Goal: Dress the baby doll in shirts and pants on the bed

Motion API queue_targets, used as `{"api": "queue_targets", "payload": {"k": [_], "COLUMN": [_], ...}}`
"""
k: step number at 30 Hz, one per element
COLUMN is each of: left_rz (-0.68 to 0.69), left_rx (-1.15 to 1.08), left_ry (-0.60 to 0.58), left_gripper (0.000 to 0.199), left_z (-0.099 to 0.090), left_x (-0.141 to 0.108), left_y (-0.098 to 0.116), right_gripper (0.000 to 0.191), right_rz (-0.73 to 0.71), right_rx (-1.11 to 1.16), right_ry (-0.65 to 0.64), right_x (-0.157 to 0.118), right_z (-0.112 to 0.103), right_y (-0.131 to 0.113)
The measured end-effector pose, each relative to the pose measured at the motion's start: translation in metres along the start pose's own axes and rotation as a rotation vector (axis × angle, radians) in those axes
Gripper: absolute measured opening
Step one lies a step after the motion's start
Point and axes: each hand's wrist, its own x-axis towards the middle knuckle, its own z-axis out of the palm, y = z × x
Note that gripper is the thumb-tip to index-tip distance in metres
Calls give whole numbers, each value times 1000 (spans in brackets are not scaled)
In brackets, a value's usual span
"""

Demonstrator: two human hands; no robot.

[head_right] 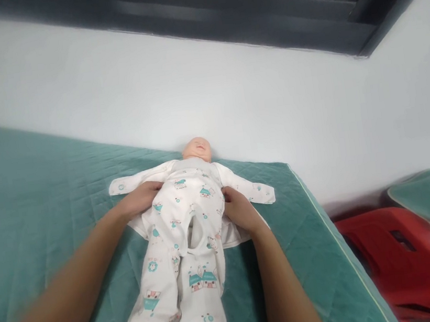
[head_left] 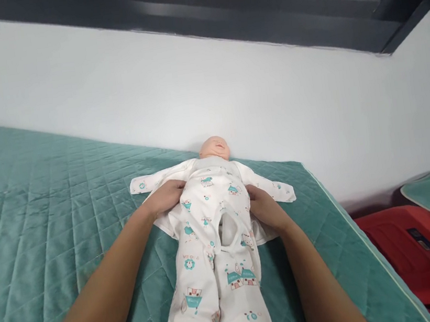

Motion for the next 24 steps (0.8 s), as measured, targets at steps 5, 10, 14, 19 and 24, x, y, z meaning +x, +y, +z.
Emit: {"api": "queue_targets", "payload": {"k": [5, 10, 14, 19, 24], "left_rz": [-27, 2, 12, 49, -19], "left_rx": [26, 174, 114, -92, -361], "left_ry": [79, 83, -23, -147, -95], "left_gripper": [23, 20, 17, 20, 23], "left_z": [6, 3, -1, 3, 11], "left_x": [3, 4, -1, -6, -6], "left_y": [-2, 2, 7, 13, 14], "right_gripper": [23, 15, 13, 23, 29], "right_rz": [84, 17, -38, -120, -71], "right_rx": [-126, -181, -176, -146, 128], "right_ry": [164, 207, 182, 119, 90], "right_x": [9, 11, 6, 1, -3], "right_z": [5, 8, 9, 9, 12], "right_y": [4, 5, -2, -9, -4]}}
